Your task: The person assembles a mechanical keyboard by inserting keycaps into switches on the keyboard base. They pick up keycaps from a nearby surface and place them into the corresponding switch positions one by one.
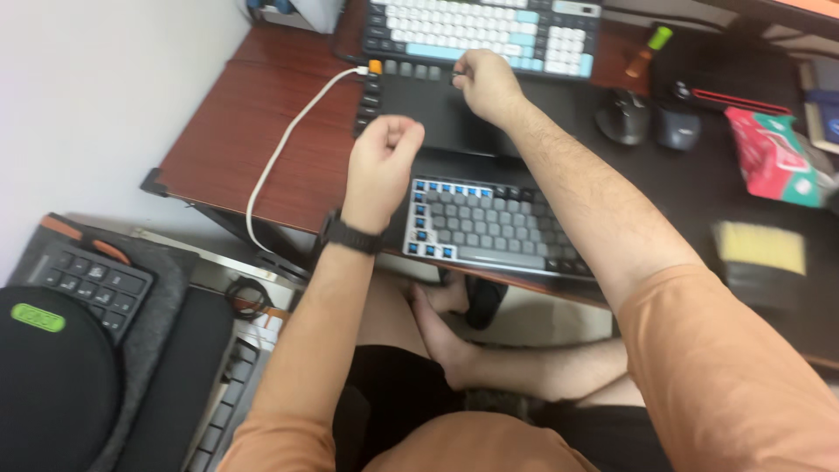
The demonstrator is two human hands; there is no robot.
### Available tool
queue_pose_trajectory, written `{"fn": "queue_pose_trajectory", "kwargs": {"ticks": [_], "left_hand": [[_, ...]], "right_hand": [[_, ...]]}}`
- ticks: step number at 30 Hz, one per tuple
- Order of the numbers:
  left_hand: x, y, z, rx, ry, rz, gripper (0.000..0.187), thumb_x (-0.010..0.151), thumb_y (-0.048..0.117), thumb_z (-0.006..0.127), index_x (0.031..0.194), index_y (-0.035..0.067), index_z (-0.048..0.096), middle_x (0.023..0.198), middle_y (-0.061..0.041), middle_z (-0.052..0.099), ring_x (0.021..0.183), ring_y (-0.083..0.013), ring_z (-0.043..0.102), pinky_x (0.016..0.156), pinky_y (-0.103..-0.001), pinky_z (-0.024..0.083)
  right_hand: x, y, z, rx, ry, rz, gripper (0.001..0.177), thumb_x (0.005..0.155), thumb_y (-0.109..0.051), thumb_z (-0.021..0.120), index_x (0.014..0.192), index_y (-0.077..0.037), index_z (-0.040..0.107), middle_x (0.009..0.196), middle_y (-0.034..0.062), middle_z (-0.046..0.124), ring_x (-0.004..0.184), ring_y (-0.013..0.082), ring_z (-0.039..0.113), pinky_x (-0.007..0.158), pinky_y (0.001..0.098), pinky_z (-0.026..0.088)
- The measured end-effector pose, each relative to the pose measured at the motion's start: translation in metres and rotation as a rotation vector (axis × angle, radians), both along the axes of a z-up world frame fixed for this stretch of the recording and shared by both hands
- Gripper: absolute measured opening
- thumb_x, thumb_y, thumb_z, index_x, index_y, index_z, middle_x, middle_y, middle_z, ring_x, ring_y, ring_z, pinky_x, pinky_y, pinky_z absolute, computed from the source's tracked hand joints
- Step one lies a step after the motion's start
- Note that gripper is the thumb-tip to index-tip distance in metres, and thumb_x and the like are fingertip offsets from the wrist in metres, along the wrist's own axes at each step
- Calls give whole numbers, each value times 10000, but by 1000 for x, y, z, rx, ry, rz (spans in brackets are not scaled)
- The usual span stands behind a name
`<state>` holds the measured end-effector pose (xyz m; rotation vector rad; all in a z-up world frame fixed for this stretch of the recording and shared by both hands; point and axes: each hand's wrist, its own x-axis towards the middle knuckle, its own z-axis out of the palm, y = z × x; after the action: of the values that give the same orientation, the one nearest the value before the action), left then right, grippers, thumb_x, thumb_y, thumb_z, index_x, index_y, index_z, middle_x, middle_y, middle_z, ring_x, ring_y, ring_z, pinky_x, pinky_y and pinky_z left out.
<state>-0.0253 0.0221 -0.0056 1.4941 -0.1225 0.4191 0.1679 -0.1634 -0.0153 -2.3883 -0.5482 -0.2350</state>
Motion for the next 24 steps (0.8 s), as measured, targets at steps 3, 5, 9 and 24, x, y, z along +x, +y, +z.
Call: {"fn": "queue_pose_trajectory", "kwargs": {"ticks": [3,5,9,24], "left_hand": [[-13,16,4,-64,119,-33,206,979,212,694,1080,32,694,884,32,674,688,-13,530,578,-191,440],[-18,25,7,-94,142,-45,219,983,221,694,1109,43,683,902,38,669,683,-10,516,583,-187,431],[-20,28,9,-81,130,-68,223,1002,235,682,1129,52,683,944,44,689,718,-2,541,613,-179,461],[-21,1,17,83,58,-106,205,1002,225,684,1071,33,698,872,32,676,738,-28,564,638,-216,479]], "right_hand": [[13,8,-9,30,29,-33,105,954,-106,700,1024,-31,675,919,91,717,846,214,679,802,366,547],[17,11,-13,21,48,-46,116,961,-115,691,1038,-30,666,924,88,715,850,209,680,800,364,551],[24,12,-19,10,51,-66,127,967,-121,690,1056,-33,669,939,89,717,867,209,680,813,367,549],[3,-3,0,-7,3,-82,329,898,-127,750,1193,-35,637,932,117,721,851,252,676,782,391,534]]}}
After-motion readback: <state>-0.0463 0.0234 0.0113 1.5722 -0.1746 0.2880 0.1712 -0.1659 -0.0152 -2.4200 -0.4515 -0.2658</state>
